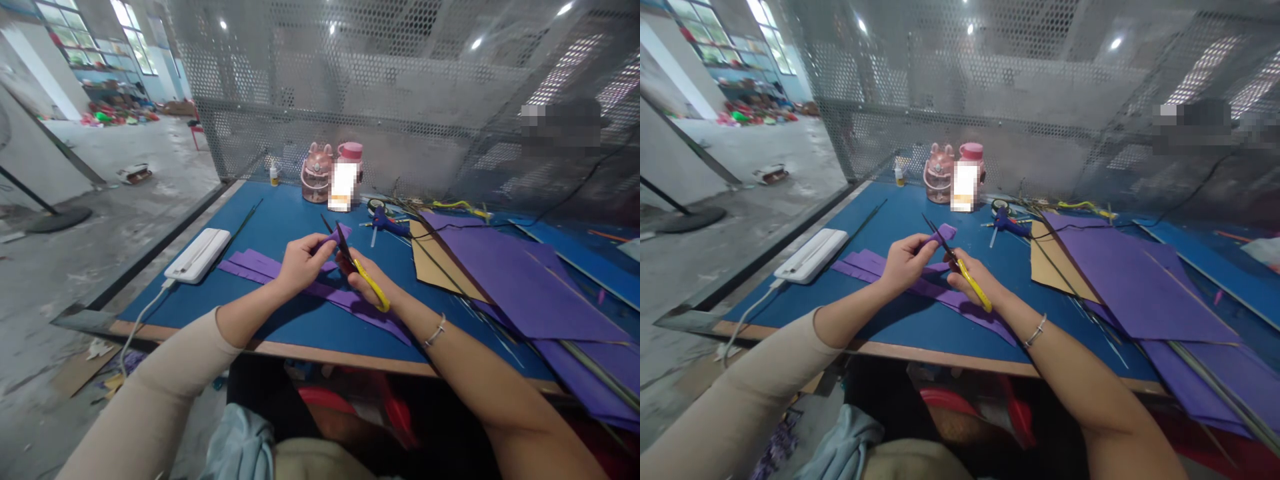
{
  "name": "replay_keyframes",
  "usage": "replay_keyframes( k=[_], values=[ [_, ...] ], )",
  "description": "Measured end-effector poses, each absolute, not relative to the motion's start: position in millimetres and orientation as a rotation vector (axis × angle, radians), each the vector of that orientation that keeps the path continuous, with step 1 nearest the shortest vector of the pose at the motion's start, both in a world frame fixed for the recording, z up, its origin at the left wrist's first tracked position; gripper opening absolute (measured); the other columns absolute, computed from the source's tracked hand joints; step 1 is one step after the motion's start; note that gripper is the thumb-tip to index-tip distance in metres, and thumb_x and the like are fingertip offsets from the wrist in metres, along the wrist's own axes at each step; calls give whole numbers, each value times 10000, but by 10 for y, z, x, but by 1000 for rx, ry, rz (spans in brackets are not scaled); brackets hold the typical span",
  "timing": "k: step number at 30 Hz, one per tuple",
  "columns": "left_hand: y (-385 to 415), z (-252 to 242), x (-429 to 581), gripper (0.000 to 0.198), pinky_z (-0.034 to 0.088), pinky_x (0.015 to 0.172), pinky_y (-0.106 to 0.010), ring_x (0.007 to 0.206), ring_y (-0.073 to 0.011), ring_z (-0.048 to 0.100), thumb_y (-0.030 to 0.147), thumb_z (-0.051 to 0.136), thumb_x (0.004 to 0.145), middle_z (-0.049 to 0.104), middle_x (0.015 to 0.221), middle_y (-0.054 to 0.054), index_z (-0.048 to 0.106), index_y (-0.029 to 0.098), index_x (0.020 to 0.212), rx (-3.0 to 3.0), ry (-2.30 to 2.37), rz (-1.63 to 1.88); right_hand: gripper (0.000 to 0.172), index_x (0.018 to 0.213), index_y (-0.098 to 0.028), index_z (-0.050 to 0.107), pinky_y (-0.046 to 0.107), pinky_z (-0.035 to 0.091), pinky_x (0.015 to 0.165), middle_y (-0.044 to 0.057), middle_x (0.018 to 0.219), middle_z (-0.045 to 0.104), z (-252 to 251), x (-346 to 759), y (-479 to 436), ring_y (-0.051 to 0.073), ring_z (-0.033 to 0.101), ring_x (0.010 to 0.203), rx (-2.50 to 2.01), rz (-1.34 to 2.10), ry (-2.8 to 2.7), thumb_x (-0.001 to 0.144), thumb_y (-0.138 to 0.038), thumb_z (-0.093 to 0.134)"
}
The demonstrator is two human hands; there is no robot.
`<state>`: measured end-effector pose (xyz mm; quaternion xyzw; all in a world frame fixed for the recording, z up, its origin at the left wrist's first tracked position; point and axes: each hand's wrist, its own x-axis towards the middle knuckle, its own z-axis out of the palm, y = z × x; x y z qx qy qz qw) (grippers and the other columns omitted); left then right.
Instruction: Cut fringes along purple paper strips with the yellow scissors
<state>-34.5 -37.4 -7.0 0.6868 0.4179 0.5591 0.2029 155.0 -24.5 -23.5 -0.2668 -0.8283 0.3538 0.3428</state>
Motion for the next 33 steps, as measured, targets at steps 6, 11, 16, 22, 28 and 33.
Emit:
replay_keyframes(
  k=[6,11,16,22,28,33],
  values=[
    [-372,-59,-343,282,368,563,-214,567,-98,468,381,554,880,582,605,13,706,150,824,1910,1166,1566,643,969,-162,554,275,382,604,16,773,509,-191,1559,-261,146,442,658,-786,820,-2141,795,-771,439],
    [-372,-43,-341,295,353,551,-219,560,-97,446,400,551,876,549,588,20,696,149,817,1862,1167,1578,615,919,-154,574,266,341,566,-6,688,492,-179,1570,-251,130,418,596,-805,756,-2153,819,-744,436],
    [-359,-49,-344,300,352,556,-224,559,-98,433,411,544,876,529,587,22,677,156,789,1836,1170,1578,589,943,-166,564,268,353,578,-5,701,505,-200,1565,-240,136,431,611,-849,735,-2163,816,-732,461],
    [-318,-99,-362,286,340,521,-215,522,-87,392,409,533,877,472,559,38,642,159,792,1729,1059,1513,755,1096,-178,460,288,393,639,16,833,477,-184,1568,-236,158,427,713,-793,875,-2184,726,-835,443],
    [-312,-91,-364,291,336,512,-212,527,-90,382,422,538,876,464,565,33,631,163,781,1718,1137,1575,775,1118,-182,447,299,407,648,29,870,466,-207,1585,-209,164,416,729,-712,1000,-2197,726,-849,410],
    [-333,-71,-359,287,345,545,-218,552,-93,411,410,548,868,525,607,21,664,154,811,1821,1143,1525,736,1101,-180,466,297,402,634,25,857,469,-176,1576,-227,163,419,719,-702,948,-2215,754,-826,405]
  ],
)
